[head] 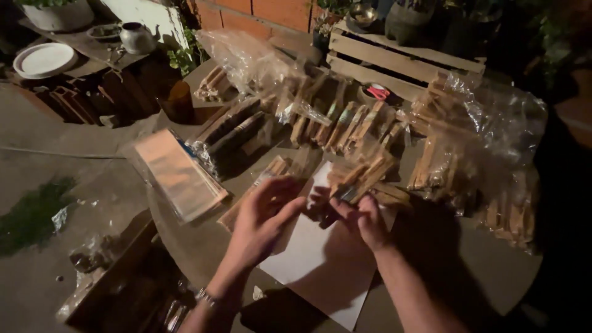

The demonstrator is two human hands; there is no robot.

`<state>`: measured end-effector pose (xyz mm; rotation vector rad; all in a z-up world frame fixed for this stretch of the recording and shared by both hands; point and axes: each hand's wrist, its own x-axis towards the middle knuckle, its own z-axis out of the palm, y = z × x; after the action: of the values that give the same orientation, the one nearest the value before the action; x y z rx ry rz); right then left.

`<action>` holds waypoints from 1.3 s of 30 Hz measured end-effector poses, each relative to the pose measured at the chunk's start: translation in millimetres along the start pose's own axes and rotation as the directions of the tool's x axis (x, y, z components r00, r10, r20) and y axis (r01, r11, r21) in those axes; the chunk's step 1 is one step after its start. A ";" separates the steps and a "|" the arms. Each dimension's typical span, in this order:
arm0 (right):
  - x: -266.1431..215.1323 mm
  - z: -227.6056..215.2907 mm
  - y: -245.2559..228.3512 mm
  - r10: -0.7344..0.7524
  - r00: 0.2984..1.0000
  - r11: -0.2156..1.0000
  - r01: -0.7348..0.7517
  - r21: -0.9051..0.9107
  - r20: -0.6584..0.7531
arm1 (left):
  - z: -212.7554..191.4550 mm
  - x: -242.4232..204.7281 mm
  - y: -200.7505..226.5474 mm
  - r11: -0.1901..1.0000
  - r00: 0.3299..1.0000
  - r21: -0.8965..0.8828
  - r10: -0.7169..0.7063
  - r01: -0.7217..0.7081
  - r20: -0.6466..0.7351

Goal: The person organizes and packs wood strips into plastic sleeves at a workshop table.

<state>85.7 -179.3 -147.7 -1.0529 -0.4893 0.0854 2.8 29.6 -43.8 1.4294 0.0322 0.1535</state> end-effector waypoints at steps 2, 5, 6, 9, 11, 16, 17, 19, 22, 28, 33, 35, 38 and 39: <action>-6.9 21.4 -18.5 0.062 0.997 0.988 -0.055 0.145 -0.042 | 10.6 13.1 3.6 0.996 0.995 0.081 0.024 -0.032 0.102; -5.0 50.6 -39.1 0.160 0.982 0.955 -0.129 0.267 -0.096 | 24.5 29.4 3.4 0.973 0.975 0.215 0.037 -0.085 0.219; -2.5 59.3 -45.2 0.188 0.975 0.958 -0.155 0.242 -0.120 | 29.4 34.5 2.2 0.958 0.971 0.269 0.035 -0.100 0.236; 6.9 84.1 -63.8 0.272 0.941 0.955 -0.238 0.177 -0.200 | 45.2 13.3 50.7 0.911 0.971 0.410 -0.060 -0.041 0.230; 4.1 95.1 -77.9 0.308 0.919 0.949 -0.278 0.146 -0.245 | 43.6 11.7 54.3 0.922 0.964 0.384 -0.057 -0.049 0.259; 1.0 128.6 -112.0 0.406 0.839 0.908 -0.413 0.062 -0.363 | 34.5 22.5 29.4 0.955 0.965 0.281 0.017 -0.093 0.262; 2.8 136.2 -119.5 0.434 0.808 0.888 -0.458 0.037 -0.400 | 32.2 24.7 26.8 0.965 0.965 0.235 0.057 -0.119 0.255; 11.1 100.2 -92.9 0.458 0.774 0.864 -0.503 0.016 -0.438 | 27.4 25.0 26.4 0.971 0.964 0.189 0.096 -0.145 0.247; 4.6 0.7 -17.1 0.140 0.966 0.977 -0.100 0.186 -0.216 | 21.9 20.0 32.7 0.938 0.920 0.213 0.192 -0.275 0.342; -0.6 -4.0 -49.6 -0.068 0.996 0.996 0.072 0.058 -0.063 | 26.7 7.3 59.9 0.923 0.869 0.232 0.173 -0.308 0.465; -18.9 44.6 -77.1 -0.108 0.994 0.942 0.103 -0.320 0.002 | 28.2 5.3 67.5 0.897 0.857 0.281 0.174 -0.341 0.484; -25.5 72.7 -87.6 -0.058 0.982 0.927 -0.014 -0.374 -0.179 | 29.9 12.5 49.4 0.932 0.896 0.274 0.102 -0.238 0.432; -36.1 109.3 -100.9 0.008 0.895 0.929 -0.171 -0.328 -0.446 | 30.3 3.1 41.6 0.949 0.949 0.290 0.030 -0.126 0.313; -39.0 120.8 -105.4 0.034 0.849 0.949 -0.193 -0.249 -0.527 | 30.0 -2.9 43.1 0.940 0.969 0.317 0.042 -0.122 0.245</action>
<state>-17.6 -145.8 -23.5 -1.3415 0.0603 -0.1713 -0.4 5.5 2.8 1.7786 -0.2071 0.0469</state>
